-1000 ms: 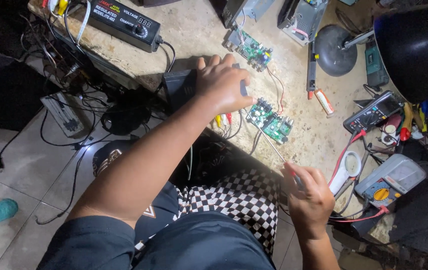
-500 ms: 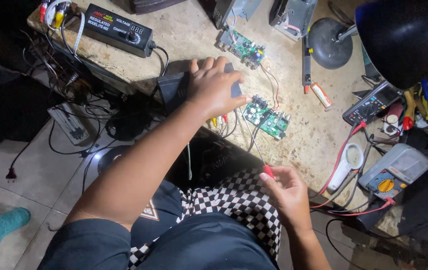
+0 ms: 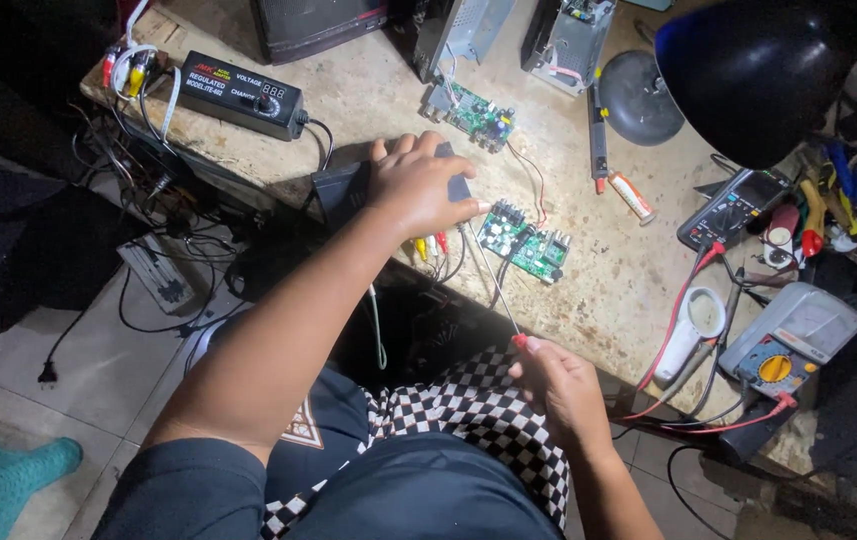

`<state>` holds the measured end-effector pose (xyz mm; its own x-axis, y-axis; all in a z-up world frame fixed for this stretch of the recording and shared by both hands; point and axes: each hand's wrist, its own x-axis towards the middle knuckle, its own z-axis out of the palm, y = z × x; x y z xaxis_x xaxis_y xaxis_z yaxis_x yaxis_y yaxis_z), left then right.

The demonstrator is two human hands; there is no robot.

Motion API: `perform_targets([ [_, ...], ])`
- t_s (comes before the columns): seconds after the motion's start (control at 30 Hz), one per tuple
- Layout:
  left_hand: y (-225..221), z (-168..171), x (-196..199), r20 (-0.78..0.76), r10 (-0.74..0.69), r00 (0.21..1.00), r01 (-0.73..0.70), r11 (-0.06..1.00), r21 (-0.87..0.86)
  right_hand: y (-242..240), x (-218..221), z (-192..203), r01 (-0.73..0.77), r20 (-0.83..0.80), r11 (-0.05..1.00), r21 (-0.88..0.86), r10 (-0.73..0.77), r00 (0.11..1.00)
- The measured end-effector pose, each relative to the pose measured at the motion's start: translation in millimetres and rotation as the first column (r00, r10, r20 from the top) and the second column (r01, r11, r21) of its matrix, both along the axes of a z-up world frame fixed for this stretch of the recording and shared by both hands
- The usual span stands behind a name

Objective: The person uses a screwdriver to remove screws from a black electronic box, opens the casing, and then inspects the internal circuit boards.

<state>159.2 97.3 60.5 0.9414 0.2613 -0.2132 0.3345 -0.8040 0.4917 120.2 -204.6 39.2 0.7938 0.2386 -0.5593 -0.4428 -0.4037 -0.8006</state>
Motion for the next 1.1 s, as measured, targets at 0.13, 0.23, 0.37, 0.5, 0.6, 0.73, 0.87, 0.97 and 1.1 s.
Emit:
perform_targets([
  [0.13, -2, 1, 1, 0.01, 0.01, 1.0, -0.01, 1.0, 0.015, 7, -13, 16, 0.0, 0.215, 0.997, -0.08, 0.017, 0.976],
  [0.23, -2, 5, 0, -0.027, 0.02, 0.999, -0.02, 1.0, 0.007, 6, -18, 10, -0.07, 0.688, 0.975, -0.212, 0.199, 0.698],
  [0.37, -4, 12, -3, -0.041, 0.014, 0.999, -0.014, 1.0, 0.013, 11, -21, 19, -0.082, 0.586, 0.949, -0.304, 0.254, 0.769],
  [0.5, -5, 17, -5, -0.057, 0.014, 0.998, -0.014, 1.0, 0.004, 0, -18, 1, -0.128, 0.673, 0.921, -0.367, 0.358, 0.647],
  [0.6, -8, 21, -7, -0.08, -0.001, 0.997, 0.001, 1.0, 0.002, -15, -9, -31, -0.007, 0.804, 0.856, -0.517, 0.488, 0.338],
  [0.73, -7, 21, -7, -0.088, -0.022, 0.996, 0.024, 0.999, 0.021, -9, -6, -23, -0.019, 0.737, 0.823, -0.568, 0.519, 0.434],
  [0.87, -6, 21, -6, -0.095, -0.02, 0.995, 0.019, 1.0, -0.011, -2, -10, -8, -0.154, 0.69, 0.87, -0.469, 0.47, 0.55],
  [0.97, 0, -1, 1, -0.049, -0.018, 0.999, 0.018, 1.0, -0.008, -5, -11, -25, 0.004, 0.753, 0.816, -0.578, 0.531, 0.389],
  [1.1, 2, -4, 1, -0.025, -0.034, 0.999, 0.034, 0.999, 0.013, -4, -11, -32, 0.153, 0.748, 0.742, -0.653, 0.599, 0.285],
])
